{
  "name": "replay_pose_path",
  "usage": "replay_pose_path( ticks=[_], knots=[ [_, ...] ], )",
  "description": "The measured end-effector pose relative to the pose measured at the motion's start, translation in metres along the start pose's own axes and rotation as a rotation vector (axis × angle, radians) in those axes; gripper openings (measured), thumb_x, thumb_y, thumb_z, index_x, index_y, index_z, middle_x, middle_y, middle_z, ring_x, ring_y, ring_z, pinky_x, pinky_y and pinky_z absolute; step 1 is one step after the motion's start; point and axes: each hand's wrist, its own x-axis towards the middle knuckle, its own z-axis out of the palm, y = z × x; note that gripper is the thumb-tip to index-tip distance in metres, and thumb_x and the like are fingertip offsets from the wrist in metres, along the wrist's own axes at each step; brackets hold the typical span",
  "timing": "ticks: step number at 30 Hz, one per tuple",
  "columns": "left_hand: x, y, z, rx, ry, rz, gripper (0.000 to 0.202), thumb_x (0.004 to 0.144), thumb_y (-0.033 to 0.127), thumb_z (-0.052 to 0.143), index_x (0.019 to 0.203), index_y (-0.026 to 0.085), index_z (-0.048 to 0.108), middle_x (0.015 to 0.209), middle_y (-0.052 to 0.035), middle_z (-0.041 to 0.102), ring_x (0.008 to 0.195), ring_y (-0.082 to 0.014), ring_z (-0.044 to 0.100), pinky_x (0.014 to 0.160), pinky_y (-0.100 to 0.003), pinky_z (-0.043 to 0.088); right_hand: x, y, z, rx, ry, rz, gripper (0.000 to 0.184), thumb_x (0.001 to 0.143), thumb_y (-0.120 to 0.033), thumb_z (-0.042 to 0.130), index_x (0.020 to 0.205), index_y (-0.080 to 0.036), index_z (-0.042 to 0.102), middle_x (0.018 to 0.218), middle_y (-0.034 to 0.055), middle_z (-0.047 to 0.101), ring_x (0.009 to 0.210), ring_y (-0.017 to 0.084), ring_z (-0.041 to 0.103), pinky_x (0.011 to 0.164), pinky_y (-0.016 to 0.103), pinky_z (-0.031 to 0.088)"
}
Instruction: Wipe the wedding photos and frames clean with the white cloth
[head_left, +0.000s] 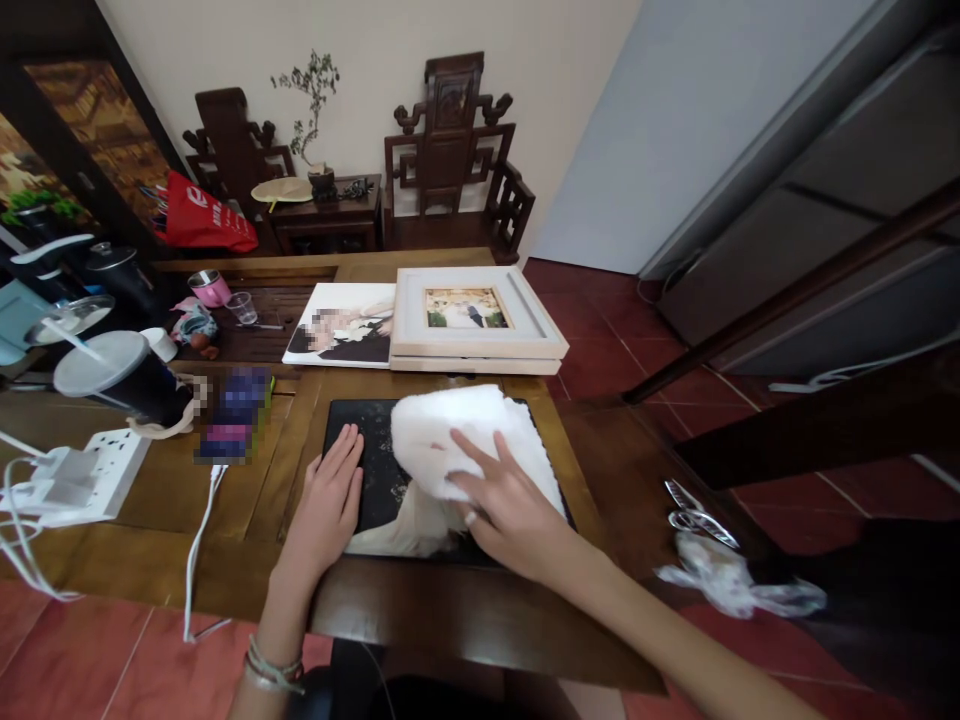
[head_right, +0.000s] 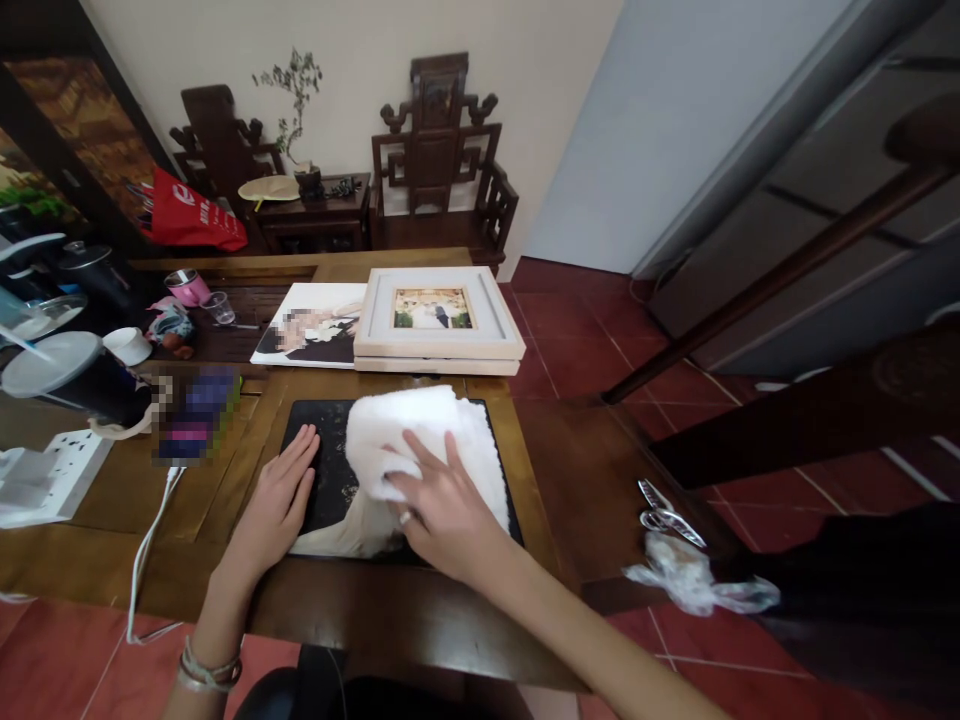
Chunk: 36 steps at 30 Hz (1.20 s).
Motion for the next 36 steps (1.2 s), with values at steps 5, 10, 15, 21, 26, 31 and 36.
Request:
replay_pose_path(
  ticks=[5,10,15,21,26,31,36],
  knots=[
    [0.000,-0.003,0.000,0.013,0.032,0.032,0.045,0.097,0.019,0.032,0.141,0.018,0.039,0.148,-0.0138,0.041,0.140,-0.0229,0.033,0.109,-0.049,0.032,0.072,-0.014,0.001,0.083,-0.017,-0.020,0.030,0.092,-0.019,0.039,0.114,-0.019,0.060,0.126,0.0103,0.062,0.135,0.033,0.036,0.107,0.065,0.018],
    [0.000,-0.005,0.000,0.034,0.044,0.037,0.039,0.096,0.021,0.036,0.131,0.017,0.051,0.138,-0.0153,0.052,0.134,-0.0256,0.041,0.108,-0.049,0.034,0.114,-0.038,0.010,0.091,0.017,-0.067,0.026,0.095,-0.025,0.040,0.109,-0.021,0.062,0.116,0.0092,0.066,0.120,0.030,0.051,0.106,0.059,0.020],
    [-0.001,-0.004,0.000,0.008,0.037,0.024,0.044,0.097,0.022,0.035,0.140,0.018,0.041,0.146,-0.0141,0.043,0.138,-0.0237,0.035,0.109,-0.050,0.032,0.089,-0.013,0.003,0.117,0.018,-0.049,0.028,0.094,-0.023,0.038,0.106,-0.019,0.063,0.114,0.0082,0.068,0.108,0.028,0.060,0.108,0.059,0.018],
    [0.000,0.000,-0.001,-0.023,0.023,0.017,0.047,0.097,0.021,0.034,0.143,0.023,0.035,0.150,-0.0106,0.038,0.142,-0.0207,0.029,0.110,-0.049,0.031,0.027,0.050,-0.016,0.049,0.146,0.127,0.026,0.090,-0.021,0.040,0.102,-0.022,0.063,0.104,0.0058,0.072,0.108,0.029,0.062,0.111,0.059,0.021],
    [0.000,0.000,-0.001,-0.016,0.021,0.008,0.046,0.097,0.020,0.034,0.143,0.022,0.035,0.150,-0.0107,0.038,0.142,-0.0205,0.029,0.111,-0.048,0.030,-0.023,0.045,-0.013,-0.126,0.125,0.056,0.024,0.083,-0.012,0.042,0.093,-0.016,0.063,0.129,0.0184,0.059,0.136,0.037,0.033,0.108,0.068,0.021],
    [0.000,-0.001,0.000,0.003,0.016,0.002,0.046,0.097,0.020,0.034,0.143,0.023,0.036,0.150,-0.0100,0.038,0.142,-0.0202,0.029,0.111,-0.048,0.031,-0.078,-0.015,-0.005,-0.117,-0.039,-0.134,0.024,0.071,-0.006,0.045,0.080,-0.022,0.062,0.142,0.0087,0.048,0.140,0.034,0.023,0.108,0.070,0.019],
    [0.000,-0.001,-0.001,0.014,-0.005,0.007,0.046,0.098,0.021,0.032,0.143,0.021,0.034,0.151,-0.0104,0.037,0.142,-0.0196,0.028,0.111,-0.048,0.030,-0.089,-0.023,-0.008,-0.075,-0.117,-0.179,0.023,0.070,-0.006,0.046,0.077,-0.022,0.061,0.142,0.0086,0.047,0.139,0.033,0.026,0.109,0.068,0.022]
  ],
)
